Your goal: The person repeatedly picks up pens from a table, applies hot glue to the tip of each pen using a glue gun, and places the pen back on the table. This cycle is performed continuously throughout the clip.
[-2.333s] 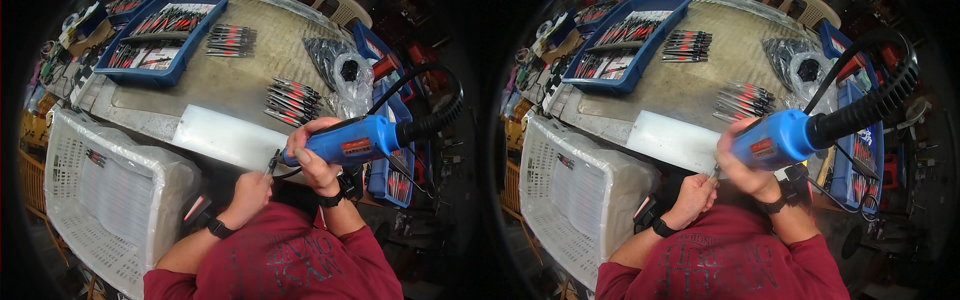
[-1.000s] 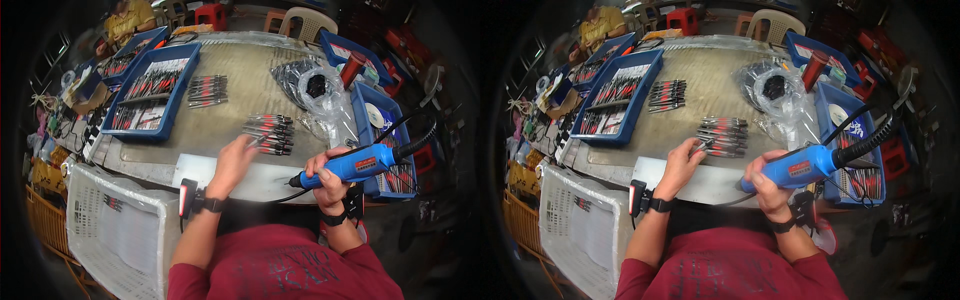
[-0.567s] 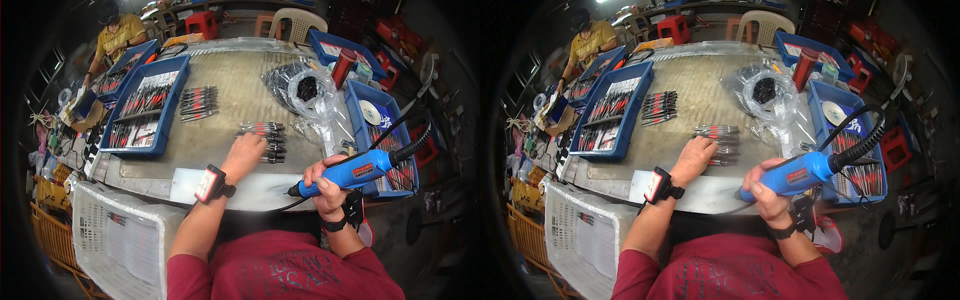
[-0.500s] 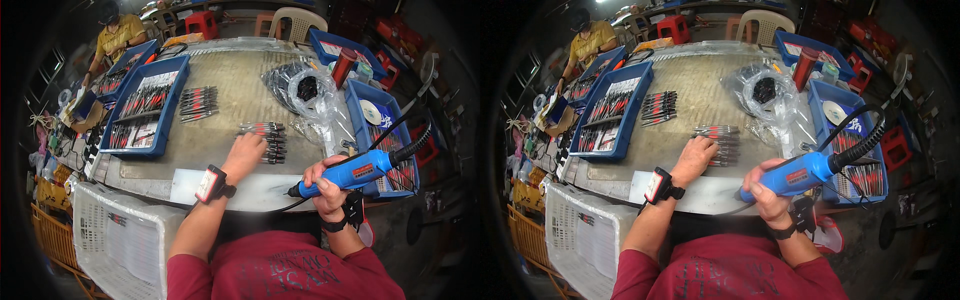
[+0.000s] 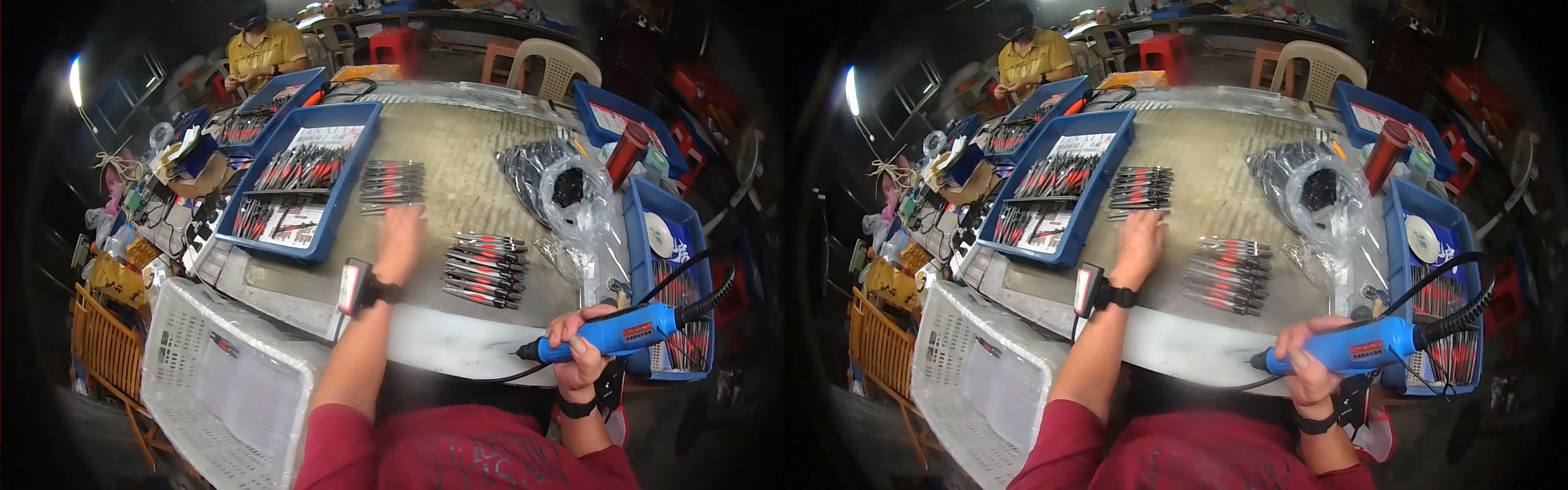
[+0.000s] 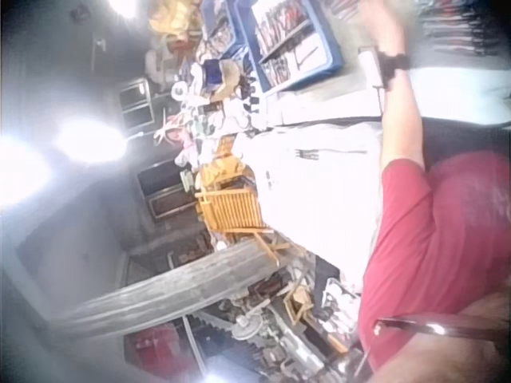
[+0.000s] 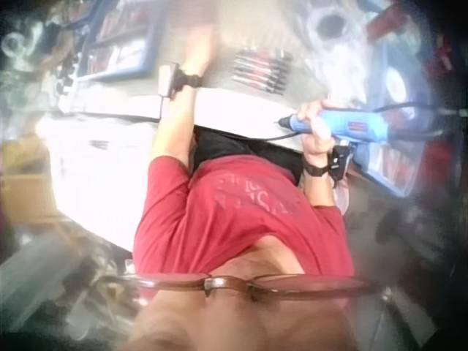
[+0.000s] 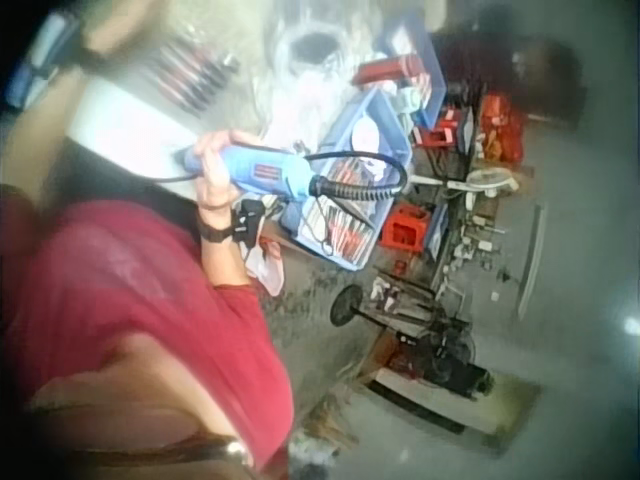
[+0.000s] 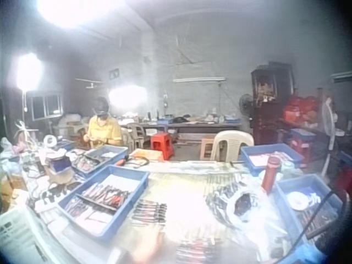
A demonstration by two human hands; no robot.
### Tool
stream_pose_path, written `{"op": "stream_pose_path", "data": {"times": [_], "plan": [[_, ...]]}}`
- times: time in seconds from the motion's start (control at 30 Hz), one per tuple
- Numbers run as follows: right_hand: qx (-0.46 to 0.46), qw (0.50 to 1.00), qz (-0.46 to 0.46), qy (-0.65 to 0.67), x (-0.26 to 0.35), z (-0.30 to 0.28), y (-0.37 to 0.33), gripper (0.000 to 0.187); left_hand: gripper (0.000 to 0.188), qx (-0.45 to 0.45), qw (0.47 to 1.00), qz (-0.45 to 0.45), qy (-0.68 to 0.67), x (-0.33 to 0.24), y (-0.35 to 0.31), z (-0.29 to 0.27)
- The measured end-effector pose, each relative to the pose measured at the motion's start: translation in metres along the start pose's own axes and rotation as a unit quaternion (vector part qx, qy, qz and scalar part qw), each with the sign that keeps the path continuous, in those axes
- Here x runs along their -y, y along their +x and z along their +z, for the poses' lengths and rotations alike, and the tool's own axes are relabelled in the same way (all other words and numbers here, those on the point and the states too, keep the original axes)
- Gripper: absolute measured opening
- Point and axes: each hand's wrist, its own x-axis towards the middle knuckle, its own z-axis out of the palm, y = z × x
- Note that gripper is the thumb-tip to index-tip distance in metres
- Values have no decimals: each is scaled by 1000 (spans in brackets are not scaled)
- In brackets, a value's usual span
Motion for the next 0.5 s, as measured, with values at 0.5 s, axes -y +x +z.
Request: {"op": "stream_pose_path", "data": {"times": [0.5], "plan": [[-28, 999, 16, -12, -6, -5, 5, 45, 17, 62, 977, -76, 190, 42, 9, 7]]}}
